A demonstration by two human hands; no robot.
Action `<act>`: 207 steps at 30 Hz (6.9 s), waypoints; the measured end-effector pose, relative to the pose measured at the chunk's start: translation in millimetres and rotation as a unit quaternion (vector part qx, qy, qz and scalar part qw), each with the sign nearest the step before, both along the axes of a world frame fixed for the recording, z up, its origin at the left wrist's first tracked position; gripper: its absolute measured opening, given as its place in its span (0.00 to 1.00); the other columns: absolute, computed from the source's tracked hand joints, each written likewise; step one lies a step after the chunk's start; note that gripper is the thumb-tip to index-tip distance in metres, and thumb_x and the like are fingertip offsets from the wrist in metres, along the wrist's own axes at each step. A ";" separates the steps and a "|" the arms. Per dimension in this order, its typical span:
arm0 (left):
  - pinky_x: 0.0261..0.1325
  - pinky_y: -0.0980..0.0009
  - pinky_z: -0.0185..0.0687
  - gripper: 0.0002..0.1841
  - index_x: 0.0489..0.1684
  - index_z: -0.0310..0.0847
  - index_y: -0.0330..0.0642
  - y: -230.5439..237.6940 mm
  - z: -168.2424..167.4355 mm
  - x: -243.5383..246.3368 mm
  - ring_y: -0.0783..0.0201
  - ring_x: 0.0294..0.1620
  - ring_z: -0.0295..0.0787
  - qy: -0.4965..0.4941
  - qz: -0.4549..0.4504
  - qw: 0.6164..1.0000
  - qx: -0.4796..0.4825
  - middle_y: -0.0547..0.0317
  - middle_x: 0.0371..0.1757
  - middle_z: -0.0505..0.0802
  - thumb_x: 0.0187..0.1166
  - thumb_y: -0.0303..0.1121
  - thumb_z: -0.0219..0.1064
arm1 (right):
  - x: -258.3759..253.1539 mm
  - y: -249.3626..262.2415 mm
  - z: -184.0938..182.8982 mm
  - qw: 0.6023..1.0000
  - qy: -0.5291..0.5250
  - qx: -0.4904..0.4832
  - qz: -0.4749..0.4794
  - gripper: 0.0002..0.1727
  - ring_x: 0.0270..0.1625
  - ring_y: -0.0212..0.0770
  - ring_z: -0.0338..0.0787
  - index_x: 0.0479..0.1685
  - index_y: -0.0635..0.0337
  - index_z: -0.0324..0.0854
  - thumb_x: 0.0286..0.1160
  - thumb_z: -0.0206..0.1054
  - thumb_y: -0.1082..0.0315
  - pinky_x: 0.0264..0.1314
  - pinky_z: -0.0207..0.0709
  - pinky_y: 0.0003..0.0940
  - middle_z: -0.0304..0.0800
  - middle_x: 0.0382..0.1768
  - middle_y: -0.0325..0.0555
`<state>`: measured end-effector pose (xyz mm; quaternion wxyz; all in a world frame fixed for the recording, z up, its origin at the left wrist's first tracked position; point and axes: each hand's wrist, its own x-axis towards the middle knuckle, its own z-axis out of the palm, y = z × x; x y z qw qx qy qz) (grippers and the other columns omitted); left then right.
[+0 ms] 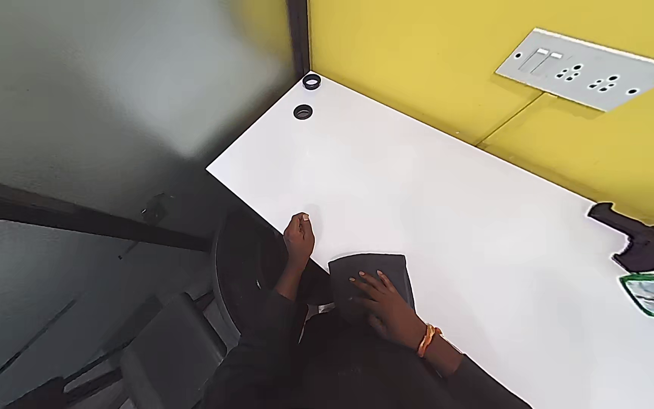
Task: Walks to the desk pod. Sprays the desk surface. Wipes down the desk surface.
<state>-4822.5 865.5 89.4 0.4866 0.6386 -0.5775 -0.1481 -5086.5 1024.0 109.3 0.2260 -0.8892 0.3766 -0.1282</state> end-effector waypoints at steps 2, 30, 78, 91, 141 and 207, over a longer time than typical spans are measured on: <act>0.35 0.62 0.87 0.18 0.46 0.89 0.34 0.7 1.1 -0.2 0.62 0.27 0.89 -0.045 0.003 0.999 0.023 0.53 0.27 0.91 0.87 0.35 0.52 | 6.9 -5.0 0.7 1.000 0.014 0.006 -0.003 0.23 0.94 0.49 0.58 0.67 0.36 0.88 0.70 0.63 0.60 0.91 0.45 0.71 0.71 0.87 0.32; 0.34 0.59 0.85 0.18 0.53 0.85 0.32 -1.4 4.1 4.2 0.60 0.25 0.86 -0.026 0.006 0.998 0.052 0.52 0.25 0.89 0.88 0.33 0.48 | 12.9 -96.3 28.2 0.819 -0.492 0.289 -0.066 0.10 0.62 0.41 0.91 0.39 0.67 0.86 0.76 0.59 0.74 0.71 0.82 0.39 0.93 0.56 0.53; 0.41 0.54 0.89 0.19 0.52 0.87 0.36 1.5 10.1 -15.2 0.55 0.33 0.93 -0.151 0.053 0.982 0.102 0.51 0.31 0.93 0.88 0.37 0.50 | 39.2 -217.6 9.5 0.988 0.085 0.019 -0.128 0.27 0.98 0.50 0.45 0.85 0.30 0.73 0.87 0.49 0.51 0.91 0.30 0.75 0.58 0.94 0.36; 0.35 0.54 0.85 0.18 0.52 0.86 0.33 2.3 11.2 -14.1 0.56 0.28 0.88 -0.124 0.023 0.988 0.089 0.50 0.27 0.90 0.88 0.36 0.52 | -55.3 -2.9 4.3 0.977 0.065 0.009 -0.202 0.25 0.94 0.56 0.58 0.80 0.30 0.78 0.85 0.54 0.53 0.87 0.43 0.79 0.65 0.91 0.36; 0.38 0.47 0.86 0.16 0.53 0.86 0.36 7.0 15.3 -13.1 0.50 0.33 0.91 -0.190 -0.020 0.976 0.104 0.48 0.31 0.92 0.86 0.37 0.54 | -98.2 -44.7 6.8 0.934 0.062 0.029 -0.352 0.26 0.96 0.49 0.53 0.80 0.30 0.78 0.86 0.50 0.47 0.93 0.36 0.70 0.64 0.91 0.32; 0.32 0.57 0.87 0.14 0.51 0.89 0.33 107.7 9.2 -153.5 0.57 0.24 0.87 -0.220 -0.171 0.960 0.028 0.51 0.25 0.90 0.77 0.32 0.62 | -186.5 73.7 1.8 0.946 0.047 0.004 -0.321 0.24 0.94 0.49 0.57 0.75 0.30 0.81 0.81 0.56 0.46 0.91 0.42 0.71 0.66 0.90 0.30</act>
